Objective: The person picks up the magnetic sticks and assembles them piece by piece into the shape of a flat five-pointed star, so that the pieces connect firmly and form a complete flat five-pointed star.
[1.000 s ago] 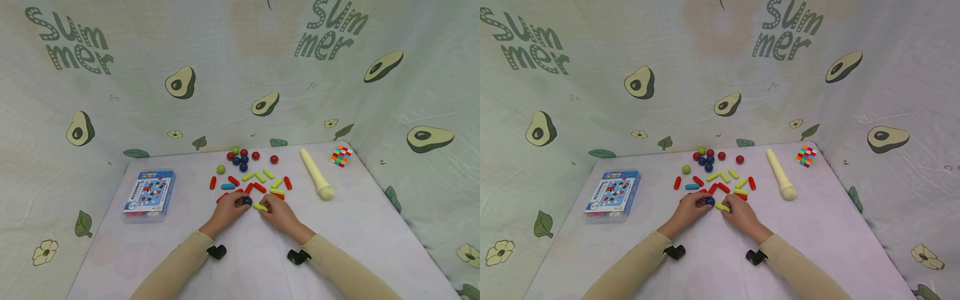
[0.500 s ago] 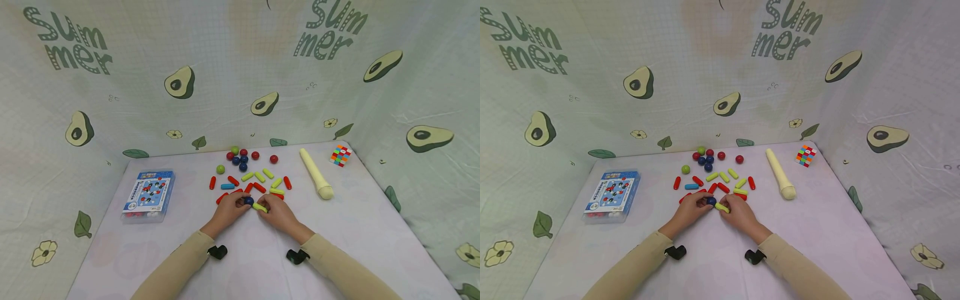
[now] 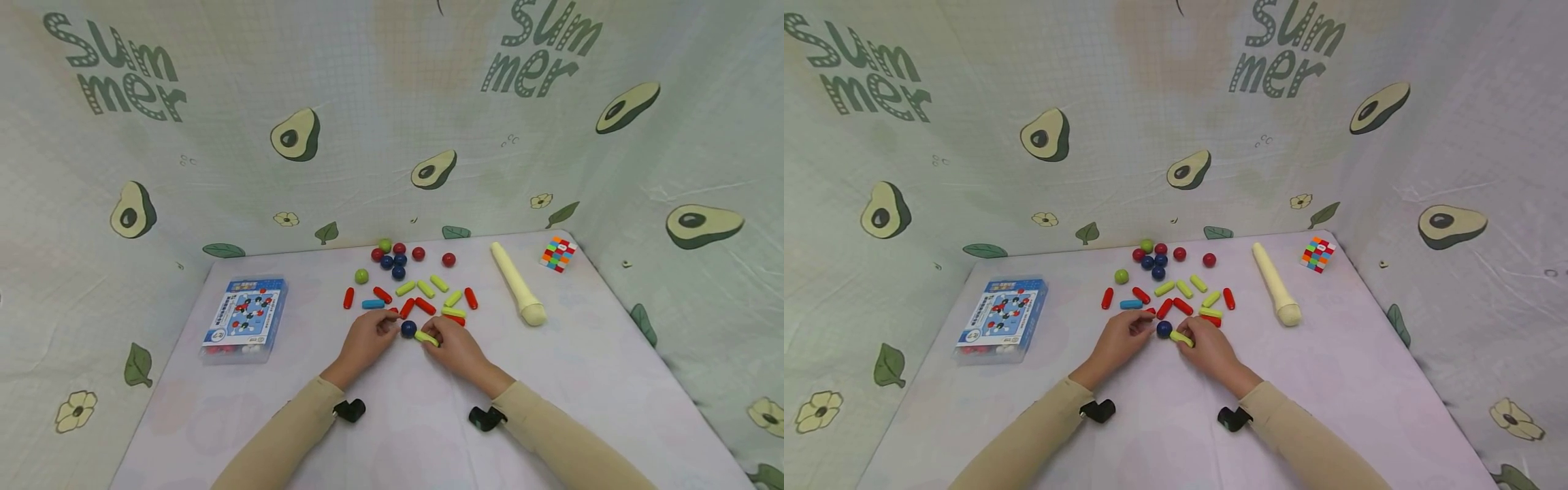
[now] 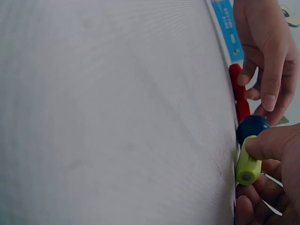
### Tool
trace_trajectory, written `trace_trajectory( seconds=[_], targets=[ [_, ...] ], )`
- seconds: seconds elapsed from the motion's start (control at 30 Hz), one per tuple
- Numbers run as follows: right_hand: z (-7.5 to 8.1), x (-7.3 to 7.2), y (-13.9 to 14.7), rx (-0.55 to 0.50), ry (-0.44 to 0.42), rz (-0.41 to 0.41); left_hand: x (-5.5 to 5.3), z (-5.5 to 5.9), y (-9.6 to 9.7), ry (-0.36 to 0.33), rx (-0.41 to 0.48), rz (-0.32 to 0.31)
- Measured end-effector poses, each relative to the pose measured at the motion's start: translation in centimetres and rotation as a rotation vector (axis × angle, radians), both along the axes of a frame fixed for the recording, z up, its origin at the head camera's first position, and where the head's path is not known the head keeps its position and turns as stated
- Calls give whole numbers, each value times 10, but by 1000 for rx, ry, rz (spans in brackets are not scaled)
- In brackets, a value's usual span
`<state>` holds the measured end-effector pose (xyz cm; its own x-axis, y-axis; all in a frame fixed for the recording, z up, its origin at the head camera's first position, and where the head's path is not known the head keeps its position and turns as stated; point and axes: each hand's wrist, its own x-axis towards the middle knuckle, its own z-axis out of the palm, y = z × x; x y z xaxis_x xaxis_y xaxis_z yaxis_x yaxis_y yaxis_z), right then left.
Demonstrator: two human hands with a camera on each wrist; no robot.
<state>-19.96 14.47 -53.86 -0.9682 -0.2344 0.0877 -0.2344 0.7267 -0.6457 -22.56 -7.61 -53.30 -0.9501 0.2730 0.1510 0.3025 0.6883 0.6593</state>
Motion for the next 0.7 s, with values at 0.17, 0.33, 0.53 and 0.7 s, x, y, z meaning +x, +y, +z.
trace_trajectory(
  seconds=[0.17, 0.33, 0.53, 0.7],
  targets=[
    [2, 0, 1, -4, -2, -6, -7, -2, -5, 79, -18, 52],
    [4, 0, 1, -14, -12, -3, -13, -6, -9, 106, -81, 94],
    [4, 1, 0, -26, -12, 4, -16, -4, -10, 118, -147, 99],
    [3, 1, 0, -23, -32, -4, -18, -2, -9, 104, -246, 86]
  ],
)
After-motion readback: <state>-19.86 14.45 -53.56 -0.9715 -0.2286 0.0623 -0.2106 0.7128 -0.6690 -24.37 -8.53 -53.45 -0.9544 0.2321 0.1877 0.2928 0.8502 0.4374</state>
